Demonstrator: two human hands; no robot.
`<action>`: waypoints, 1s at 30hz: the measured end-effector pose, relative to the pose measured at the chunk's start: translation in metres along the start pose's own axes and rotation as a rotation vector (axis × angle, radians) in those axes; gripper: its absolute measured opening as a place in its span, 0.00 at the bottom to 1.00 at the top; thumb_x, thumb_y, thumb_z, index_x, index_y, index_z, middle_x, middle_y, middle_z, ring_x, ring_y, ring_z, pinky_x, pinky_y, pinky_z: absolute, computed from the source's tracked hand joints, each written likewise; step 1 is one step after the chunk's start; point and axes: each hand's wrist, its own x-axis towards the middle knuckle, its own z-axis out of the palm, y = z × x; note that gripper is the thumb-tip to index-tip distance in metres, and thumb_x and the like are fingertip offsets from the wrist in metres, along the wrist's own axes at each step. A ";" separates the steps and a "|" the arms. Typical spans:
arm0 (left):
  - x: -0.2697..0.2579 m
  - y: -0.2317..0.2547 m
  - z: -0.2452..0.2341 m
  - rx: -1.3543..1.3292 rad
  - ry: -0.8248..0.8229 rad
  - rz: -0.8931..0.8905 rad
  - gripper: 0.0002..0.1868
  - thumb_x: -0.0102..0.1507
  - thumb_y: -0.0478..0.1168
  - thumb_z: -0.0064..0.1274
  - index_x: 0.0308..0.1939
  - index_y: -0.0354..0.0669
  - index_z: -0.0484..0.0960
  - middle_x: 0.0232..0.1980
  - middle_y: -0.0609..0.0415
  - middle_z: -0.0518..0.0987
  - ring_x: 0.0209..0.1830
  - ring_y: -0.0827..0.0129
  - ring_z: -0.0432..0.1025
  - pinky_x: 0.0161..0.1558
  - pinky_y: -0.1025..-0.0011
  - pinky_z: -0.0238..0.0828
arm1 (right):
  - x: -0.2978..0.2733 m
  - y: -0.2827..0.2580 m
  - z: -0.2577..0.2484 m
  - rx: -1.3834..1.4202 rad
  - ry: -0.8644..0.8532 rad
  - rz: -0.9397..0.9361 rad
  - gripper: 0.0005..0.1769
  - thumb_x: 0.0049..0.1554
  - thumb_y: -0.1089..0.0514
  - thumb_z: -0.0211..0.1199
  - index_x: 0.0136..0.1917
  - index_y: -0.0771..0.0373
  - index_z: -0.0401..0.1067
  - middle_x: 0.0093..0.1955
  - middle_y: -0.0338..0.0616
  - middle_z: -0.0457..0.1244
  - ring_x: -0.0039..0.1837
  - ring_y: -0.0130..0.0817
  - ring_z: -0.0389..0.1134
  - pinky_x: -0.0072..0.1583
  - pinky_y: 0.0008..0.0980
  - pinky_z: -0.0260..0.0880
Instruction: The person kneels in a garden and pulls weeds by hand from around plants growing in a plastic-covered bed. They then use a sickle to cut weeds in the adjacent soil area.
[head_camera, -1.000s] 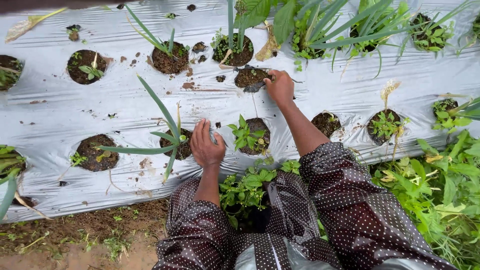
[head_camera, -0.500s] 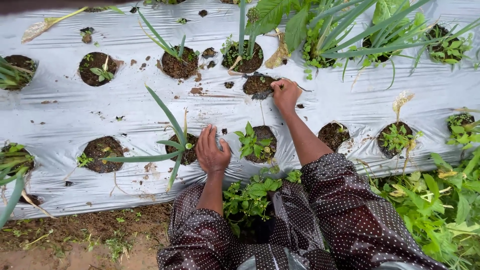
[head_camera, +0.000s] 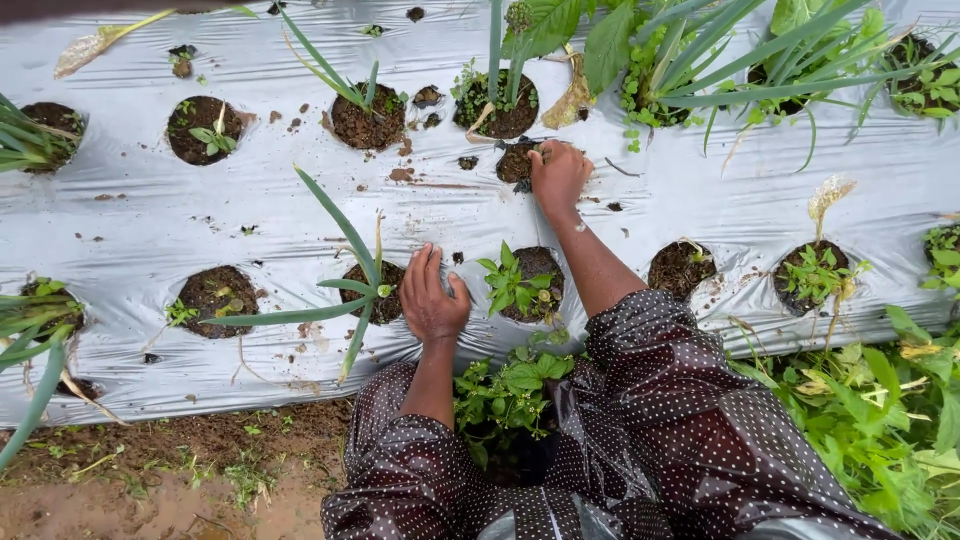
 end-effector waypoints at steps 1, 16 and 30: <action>-0.001 0.000 0.000 0.000 0.000 0.000 0.23 0.58 0.43 0.48 0.58 0.51 0.81 0.63 0.58 0.79 0.65 0.64 0.73 0.62 0.64 0.68 | 0.000 0.001 0.001 0.000 0.000 0.000 0.09 0.60 0.50 0.71 0.49 0.54 0.77 0.41 0.39 0.67 0.54 0.39 0.70 0.69 0.57 0.54; -0.002 -0.002 -0.003 -0.044 -0.028 0.030 0.23 0.59 0.44 0.49 0.59 0.51 0.81 0.65 0.58 0.78 0.66 0.62 0.71 0.62 0.62 0.68 | -0.161 0.085 -0.203 0.491 -0.011 0.144 0.04 0.64 0.59 0.66 0.49 0.60 0.79 0.39 0.45 0.69 0.42 0.34 0.68 0.50 0.38 0.69; -0.001 0.013 -0.019 -0.093 0.009 0.094 0.23 0.63 0.41 0.49 0.62 0.46 0.80 0.64 0.52 0.78 0.63 0.52 0.71 0.54 0.52 0.68 | -0.433 0.201 -0.398 0.094 -0.096 0.728 0.20 0.56 0.48 0.67 0.60 0.53 0.80 0.49 0.50 0.74 0.56 0.59 0.73 0.61 0.56 0.69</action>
